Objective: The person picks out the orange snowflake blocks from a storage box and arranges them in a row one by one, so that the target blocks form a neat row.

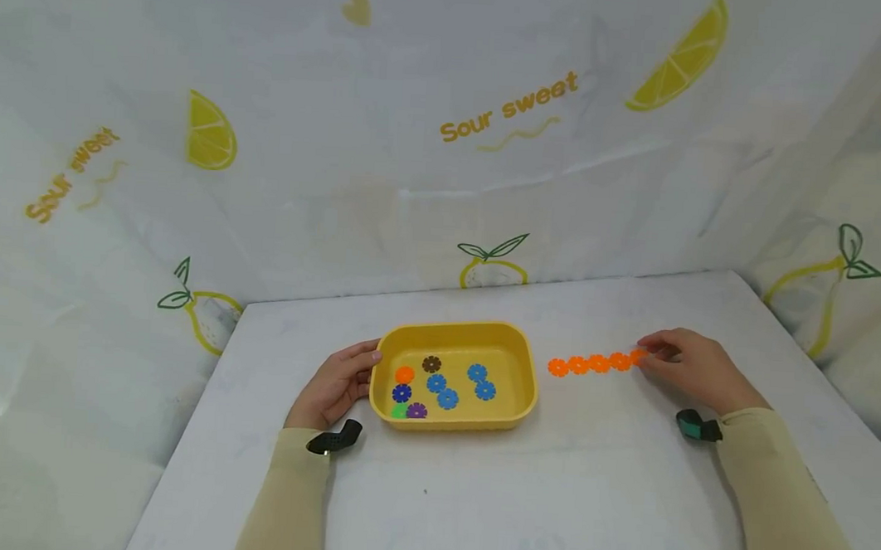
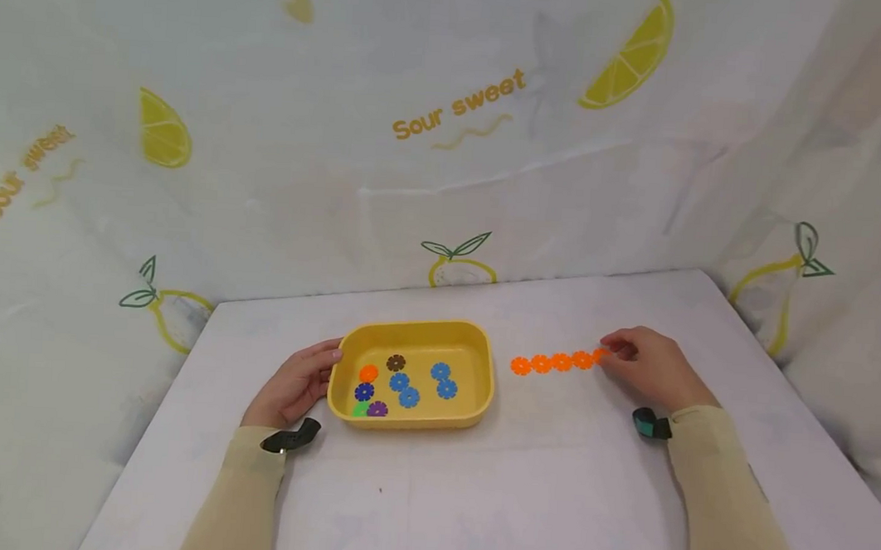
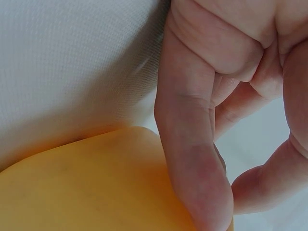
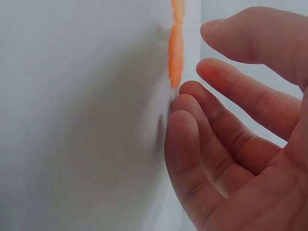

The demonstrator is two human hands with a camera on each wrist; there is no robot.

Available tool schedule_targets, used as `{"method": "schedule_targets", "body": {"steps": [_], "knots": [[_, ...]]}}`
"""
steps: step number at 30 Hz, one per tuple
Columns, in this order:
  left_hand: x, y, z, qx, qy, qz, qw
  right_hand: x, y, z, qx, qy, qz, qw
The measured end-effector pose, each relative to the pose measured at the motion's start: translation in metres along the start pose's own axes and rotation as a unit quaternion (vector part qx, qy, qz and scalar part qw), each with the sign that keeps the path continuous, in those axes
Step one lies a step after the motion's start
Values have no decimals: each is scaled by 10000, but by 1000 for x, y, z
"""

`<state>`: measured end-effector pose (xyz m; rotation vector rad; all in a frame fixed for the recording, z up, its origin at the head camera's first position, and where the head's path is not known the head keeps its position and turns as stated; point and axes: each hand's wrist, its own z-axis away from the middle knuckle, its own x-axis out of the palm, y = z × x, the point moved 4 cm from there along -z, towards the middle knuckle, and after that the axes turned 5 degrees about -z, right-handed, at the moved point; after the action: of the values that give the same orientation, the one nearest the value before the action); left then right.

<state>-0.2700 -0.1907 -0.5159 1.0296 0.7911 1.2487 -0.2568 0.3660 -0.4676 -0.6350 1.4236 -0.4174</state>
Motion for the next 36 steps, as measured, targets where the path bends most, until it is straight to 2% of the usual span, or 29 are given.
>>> {"method": "schedule_targets", "body": {"steps": [4, 7, 11, 15, 20, 24, 32, 36], "knots": [[-1, 0, 1, 67, -44, -87, 9999, 2, -15, -6, -246, -57, -40, 9997], [-3, 1, 1, 92, -25, -78, 9999, 6, -39, -18, -418, -126, -68, 9990], [-5, 1, 0, 128, 9, -95, 9999, 15, -86, -39, -673, -323, -26, 9972], [-5, 1, -2, 165, 25, -158, 9997, 34, -141, -60, -1123, -644, 121, 9915], [-3, 0, -6, 221, 29, -288, 9993, 70, -204, -77, -1619, -1259, 258, 9784], [-1, 1, -7, 229, -31, -290, 9993, 104, -239, -84, -1774, -1848, 388, 9659], [-2, 4, -7, 223, -97, -279, 9993, 167, -284, -100, -2228, -2635, 919, 9341], [-5, 4, -8, 259, -126, -277, 9992, 191, -296, -104, -2218, -2843, 990, 9275]]}}
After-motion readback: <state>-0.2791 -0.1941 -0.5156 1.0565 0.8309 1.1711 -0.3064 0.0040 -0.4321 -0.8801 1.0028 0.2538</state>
